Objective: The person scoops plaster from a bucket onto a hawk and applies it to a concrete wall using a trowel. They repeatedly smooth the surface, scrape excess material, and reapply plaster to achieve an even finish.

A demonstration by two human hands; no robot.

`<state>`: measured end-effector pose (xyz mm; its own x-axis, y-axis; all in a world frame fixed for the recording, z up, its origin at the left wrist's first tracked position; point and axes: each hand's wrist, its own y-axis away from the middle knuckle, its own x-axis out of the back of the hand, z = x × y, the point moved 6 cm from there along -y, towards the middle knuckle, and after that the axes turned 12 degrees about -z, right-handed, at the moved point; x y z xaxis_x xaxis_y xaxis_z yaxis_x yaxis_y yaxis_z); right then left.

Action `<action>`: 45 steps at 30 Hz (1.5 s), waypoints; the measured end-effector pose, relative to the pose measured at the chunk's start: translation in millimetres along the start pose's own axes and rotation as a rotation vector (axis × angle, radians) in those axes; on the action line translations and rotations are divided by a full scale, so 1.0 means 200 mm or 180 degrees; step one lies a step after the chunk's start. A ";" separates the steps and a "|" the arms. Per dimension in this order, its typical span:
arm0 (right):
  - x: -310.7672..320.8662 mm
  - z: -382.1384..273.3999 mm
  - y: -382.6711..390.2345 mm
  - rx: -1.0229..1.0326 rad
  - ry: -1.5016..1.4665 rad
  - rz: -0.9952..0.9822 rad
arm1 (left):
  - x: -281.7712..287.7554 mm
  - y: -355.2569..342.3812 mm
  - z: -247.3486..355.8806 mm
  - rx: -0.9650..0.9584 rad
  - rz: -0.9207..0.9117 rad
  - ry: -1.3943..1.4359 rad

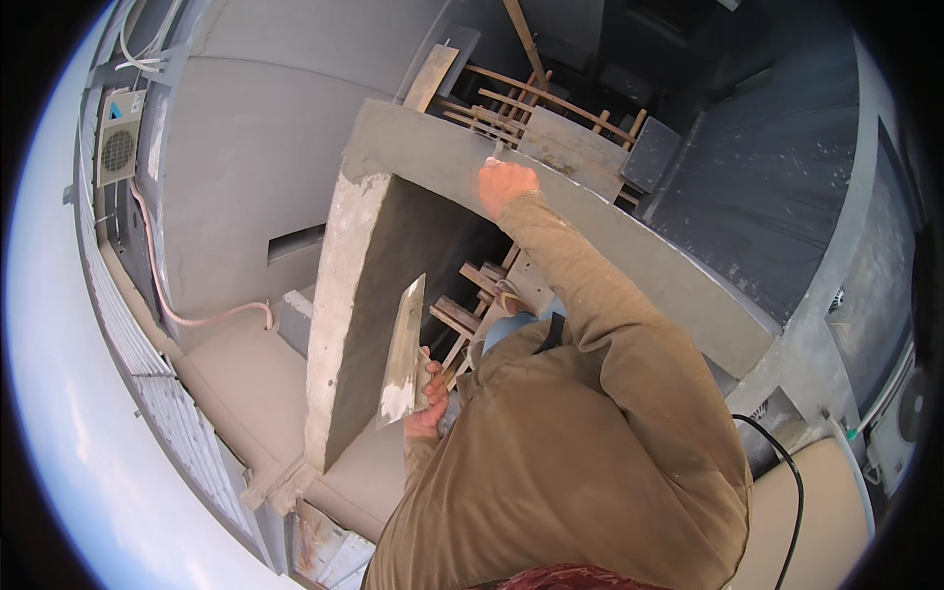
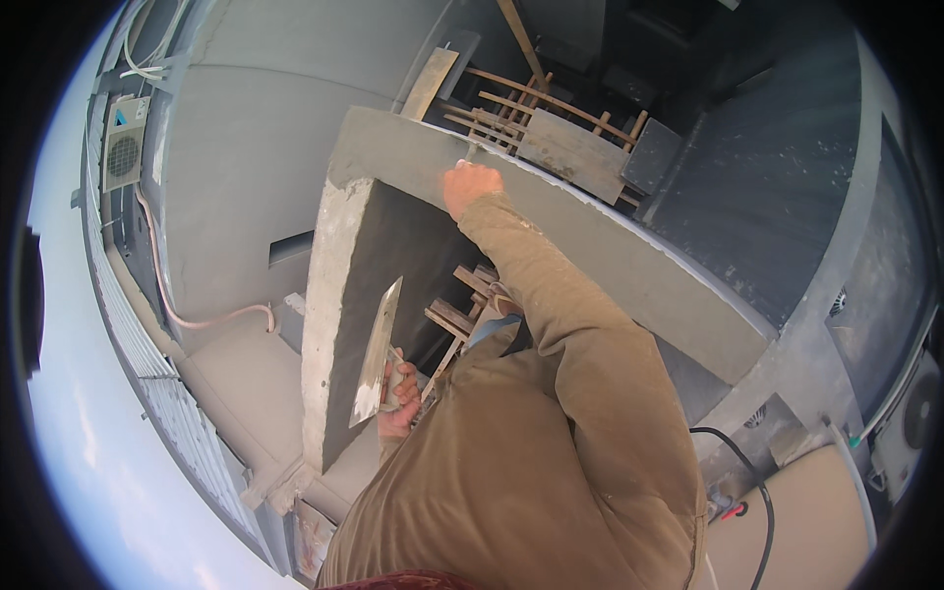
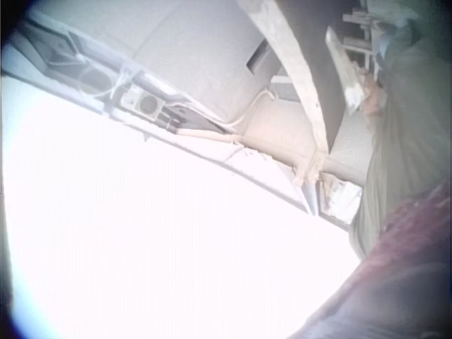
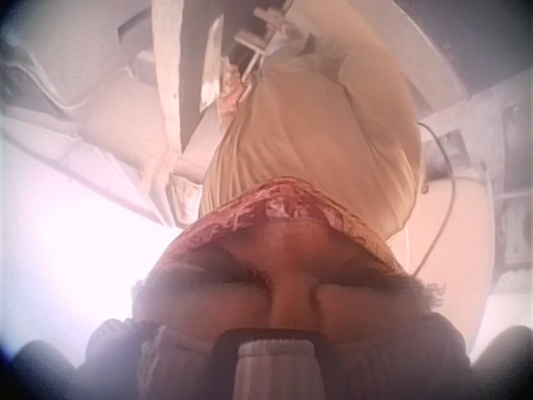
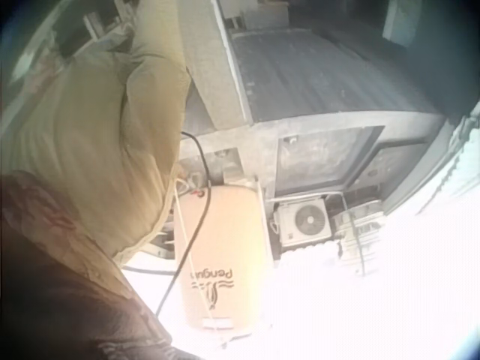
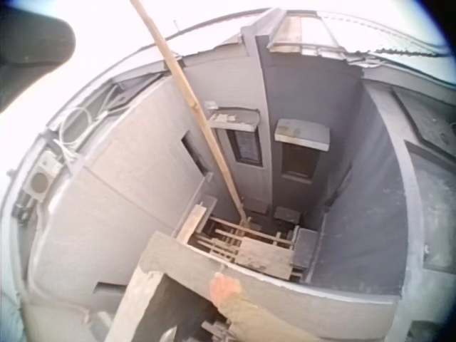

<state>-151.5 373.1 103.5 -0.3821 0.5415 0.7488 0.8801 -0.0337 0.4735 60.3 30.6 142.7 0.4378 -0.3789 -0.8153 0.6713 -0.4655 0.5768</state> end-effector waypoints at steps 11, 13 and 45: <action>-0.10 0.45 0.59 -0.0678 0.0340 -0.0664 | -0.04 -0.11 0.03 0.0330 0.0008 -0.0349; -0.11 0.51 0.66 -0.0755 0.0248 -0.0524 | -0.02 -0.12 0.04 0.0334 0.0067 -0.0330; -0.27 1.11 1.59 -0.1781 0.0403 -0.0524 | -0.10 -0.34 -0.15 0.1176 0.0153 -0.0577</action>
<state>212.4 518.5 111.1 -0.5619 0.4739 0.6780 0.5374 -0.4140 0.7347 23.6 94.8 118.2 0.3288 -0.5267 -0.7839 0.3784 -0.6870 0.6204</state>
